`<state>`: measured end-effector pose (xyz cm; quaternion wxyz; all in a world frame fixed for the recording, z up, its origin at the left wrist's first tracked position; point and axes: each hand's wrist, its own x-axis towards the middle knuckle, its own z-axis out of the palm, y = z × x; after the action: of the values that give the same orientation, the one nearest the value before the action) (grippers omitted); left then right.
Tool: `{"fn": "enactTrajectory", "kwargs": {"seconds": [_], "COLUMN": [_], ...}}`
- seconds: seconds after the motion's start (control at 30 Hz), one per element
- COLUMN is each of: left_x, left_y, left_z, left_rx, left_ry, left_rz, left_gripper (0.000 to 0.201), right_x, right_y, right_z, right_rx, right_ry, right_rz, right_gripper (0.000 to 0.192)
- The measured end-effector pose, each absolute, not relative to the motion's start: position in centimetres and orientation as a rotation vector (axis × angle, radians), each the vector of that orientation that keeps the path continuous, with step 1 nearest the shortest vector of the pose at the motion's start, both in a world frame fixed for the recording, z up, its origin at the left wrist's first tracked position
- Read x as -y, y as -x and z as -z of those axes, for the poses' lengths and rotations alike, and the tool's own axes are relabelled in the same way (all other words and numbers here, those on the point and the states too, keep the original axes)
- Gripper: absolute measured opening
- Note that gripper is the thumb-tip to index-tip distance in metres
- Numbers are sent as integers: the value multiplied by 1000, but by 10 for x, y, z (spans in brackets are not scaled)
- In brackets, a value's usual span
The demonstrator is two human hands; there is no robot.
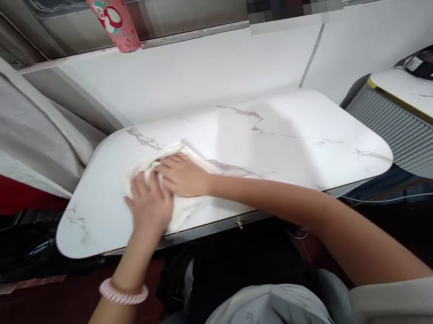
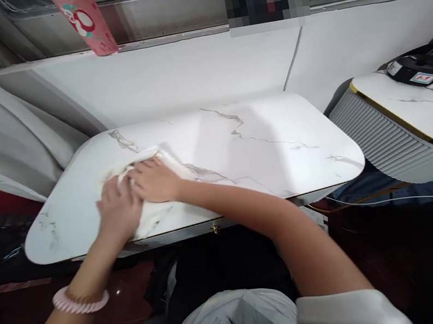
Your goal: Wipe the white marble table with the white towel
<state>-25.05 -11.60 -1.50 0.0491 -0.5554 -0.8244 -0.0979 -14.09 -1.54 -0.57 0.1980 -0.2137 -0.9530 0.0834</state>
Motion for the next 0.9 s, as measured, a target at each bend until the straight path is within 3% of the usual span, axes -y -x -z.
{"fn": "enactTrajectory", "kwargs": {"seconds": [0.23, 0.43, 0.7, 0.9], "left_x": [3, -25, -45, -81], "left_y": [41, -103, -107, -52], "left_z": [-3, 5, 15, 6], "left_rx": [2269, 1613, 1267, 1497], "left_ry": [2364, 2822, 2959, 3004], "left_rz": [311, 475, 573, 435], "left_gripper": [57, 55, 47, 51], "right_x": [-51, -7, 0, -52], "right_y": [-93, -244, -231, -185], "right_z": [17, 12, 6, 18], "right_rx": [2355, 1982, 1876, 1913], "right_ry": [1031, 1714, 2138, 1910], "right_rz": [-218, -33, 117, 202], "right_gripper": [46, 44, 45, 42]}}
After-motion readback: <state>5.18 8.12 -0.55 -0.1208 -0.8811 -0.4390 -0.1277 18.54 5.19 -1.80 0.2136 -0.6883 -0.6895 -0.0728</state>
